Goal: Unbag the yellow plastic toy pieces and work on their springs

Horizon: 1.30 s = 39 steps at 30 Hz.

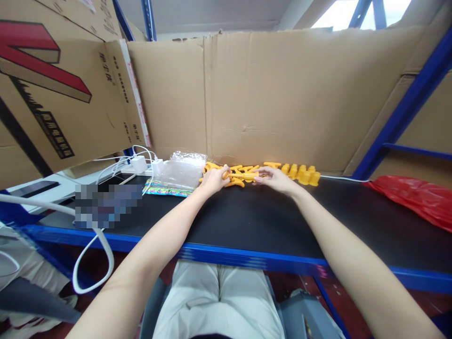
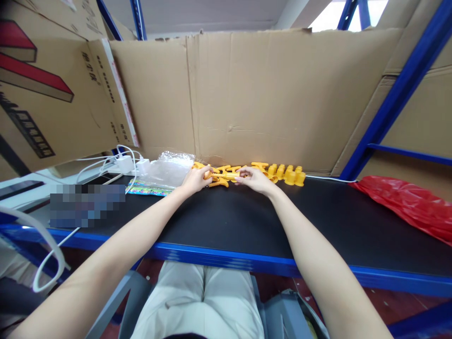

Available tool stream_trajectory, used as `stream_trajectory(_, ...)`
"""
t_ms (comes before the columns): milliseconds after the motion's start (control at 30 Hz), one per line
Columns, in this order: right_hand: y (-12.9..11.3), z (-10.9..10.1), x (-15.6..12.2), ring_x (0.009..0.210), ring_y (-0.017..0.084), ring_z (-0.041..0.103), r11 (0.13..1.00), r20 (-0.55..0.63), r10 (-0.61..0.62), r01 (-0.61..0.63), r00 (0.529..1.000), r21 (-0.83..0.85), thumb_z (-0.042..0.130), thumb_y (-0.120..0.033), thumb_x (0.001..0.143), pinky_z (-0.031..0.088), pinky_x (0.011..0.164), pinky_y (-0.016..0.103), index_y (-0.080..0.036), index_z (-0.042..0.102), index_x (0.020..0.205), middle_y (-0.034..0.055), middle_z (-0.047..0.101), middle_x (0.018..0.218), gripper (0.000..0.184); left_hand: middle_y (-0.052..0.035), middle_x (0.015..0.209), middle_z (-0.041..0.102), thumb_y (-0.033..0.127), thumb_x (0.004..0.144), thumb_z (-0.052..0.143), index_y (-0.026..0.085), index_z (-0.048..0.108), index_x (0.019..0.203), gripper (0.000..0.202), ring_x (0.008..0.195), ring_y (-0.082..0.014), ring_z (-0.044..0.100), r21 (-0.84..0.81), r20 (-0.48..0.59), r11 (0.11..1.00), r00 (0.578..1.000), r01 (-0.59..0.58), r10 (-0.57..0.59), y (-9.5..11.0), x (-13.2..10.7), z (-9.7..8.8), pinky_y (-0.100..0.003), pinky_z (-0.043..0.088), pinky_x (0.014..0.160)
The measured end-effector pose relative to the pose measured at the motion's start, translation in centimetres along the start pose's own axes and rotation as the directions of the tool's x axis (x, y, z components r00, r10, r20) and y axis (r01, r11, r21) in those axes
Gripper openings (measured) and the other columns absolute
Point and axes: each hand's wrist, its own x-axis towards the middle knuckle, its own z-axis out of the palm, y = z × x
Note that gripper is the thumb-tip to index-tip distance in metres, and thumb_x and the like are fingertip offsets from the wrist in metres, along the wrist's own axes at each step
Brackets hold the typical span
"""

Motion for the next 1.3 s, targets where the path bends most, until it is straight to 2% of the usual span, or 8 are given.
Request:
stream_trajectory(200,-0.5,1.2,0.0,0.06,0.019,0.068,0.987,-0.045,0.124,-0.118,0.991,0.11,0.057,-0.048,0.087,0.058,0.072,0.037,-0.015,0.057,0.107,0.0066,0.068,0.071,0.039,-0.005,0.079,0.068,0.032,0.082,0.057,0.023,0.064,0.109,0.03,0.078,-0.0214,0.064,-0.021,-0.036,1.0,0.999,-0.004,0.004,-0.3,0.1,0.3,-0.029,0.045,0.073)
stream_trajectory(300,-0.4,1.4,0.1,0.056,0.017,0.067,0.989,-0.051,0.124,-0.12,0.991,0.082,0.053,-0.046,0.09,0.057,0.065,0.033,-0.015,0.054,0.11,0.0063,0.069,0.071,0.037,-0.0046,0.078,0.067,0.034,0.083,0.056,0.023,0.063,0.109,0.029,0.077,-0.0212,0.064,-0.013,-0.027,1.0,1.0,0.005,-0.006,-0.5,0.1,0.5,-0.029,0.045,0.073)
stream_trajectory(433,-0.2,1.1,0.1,0.059,0.015,0.067,0.993,-0.007,0.091,-0.09,0.996,0.078,0.069,-0.038,0.079,0.057,0.064,0.031,-0.018,0.044,0.117,0.0024,0.07,0.074,0.049,-0.0038,0.076,0.065,0.034,0.083,0.056,0.023,0.063,0.108,0.029,0.076,-0.0205,0.063,-0.017,-0.016,1.0,1.0,0.018,-0.019,-0.5,0.1,0.7,-0.029,0.045,0.073)
stream_trajectory(533,-0.2,0.7,0.0,0.055,0.015,0.066,0.995,0.017,0.052,-0.053,0.998,0.081,0.074,-0.046,0.07,0.055,0.062,0.032,-0.02,0.043,0.106,-0.0008,0.069,0.07,0.054,-0.0034,0.075,0.065,0.033,0.083,0.056,0.022,0.063,0.107,0.027,0.076,-0.0199,0.063,-0.033,-0.033,0.999,0.999,0.009,-0.01,-0.5,0.1,0.8,-0.029,0.044,0.072)
stream_trajectory(767,-0.7,0.7,-0.3,0.048,0.015,0.062,0.998,0.004,0.04,-0.04,0.999,0.054,0.062,-0.067,0.073,0.051,0.055,0.028,-0.017,0.051,0.084,0.0068,0.07,0.067,0.052,-0.0042,0.078,0.068,0.032,0.084,0.055,0.021,0.062,0.108,0.028,0.077,-0.0191,0.064,-0.04,-0.079,0.998,0.996,-0.048,0.045,-0.5,0.0,0.9,-0.026,0.044,0.07)
stream_trajectory(1033,-0.8,1.7,0.0,0.036,0.013,0.055,0.963,-0.073,0.265,-0.26,0.961,0.071,0.035,-0.071,0.086,0.04,0.036,0.023,-0.015,0.055,0.067,0.0099,0.063,0.052,0.062,-0.0051,0.093,0.072,0.034,0.085,0.055,0.024,0.062,0.111,0.028,0.083,-0.0202,0.066,0.022,-0.097,0.997,0.993,-0.072,0.074,-0.3,-0.1,1.1,-0.028,0.045,0.075)
stream_trajectory(1200,-0.9,0.8,-0.2,0.038,0.012,0.057,0.951,0.015,0.302,-0.302,0.953,0.059,0.026,-0.073,0.086,0.037,0.032,0.02,-0.013,0.057,0.074,0.0128,0.068,0.062,0.069,-0.006,0.089,0.072,0.034,0.085,0.056,0.023,0.063,0.111,0.029,0.082,-0.0211,0.066,-0.006,-0.12,0.997,0.99,-0.077,0.076,-0.4,0.0,1.0,-0.028,0.045,0.073)
stream_trajectory(1300,-1.0,0.2,-0.5,0.051,0.014,0.065,0.951,0.109,0.289,-0.298,0.951,0.08,0.05,-0.062,0.085,0.049,0.043,0.022,-0.013,0.057,0.1,0.0136,0.072,0.089,0.051,-0.0056,0.083,0.071,0.033,0.084,0.057,0.022,0.064,0.109,0.028,0.079,-0.0211,0.066,-0.005,-0.119,0.997,0.99,-0.079,0.078,-0.5,0.0,1.2,-0.028,0.045,0.071)
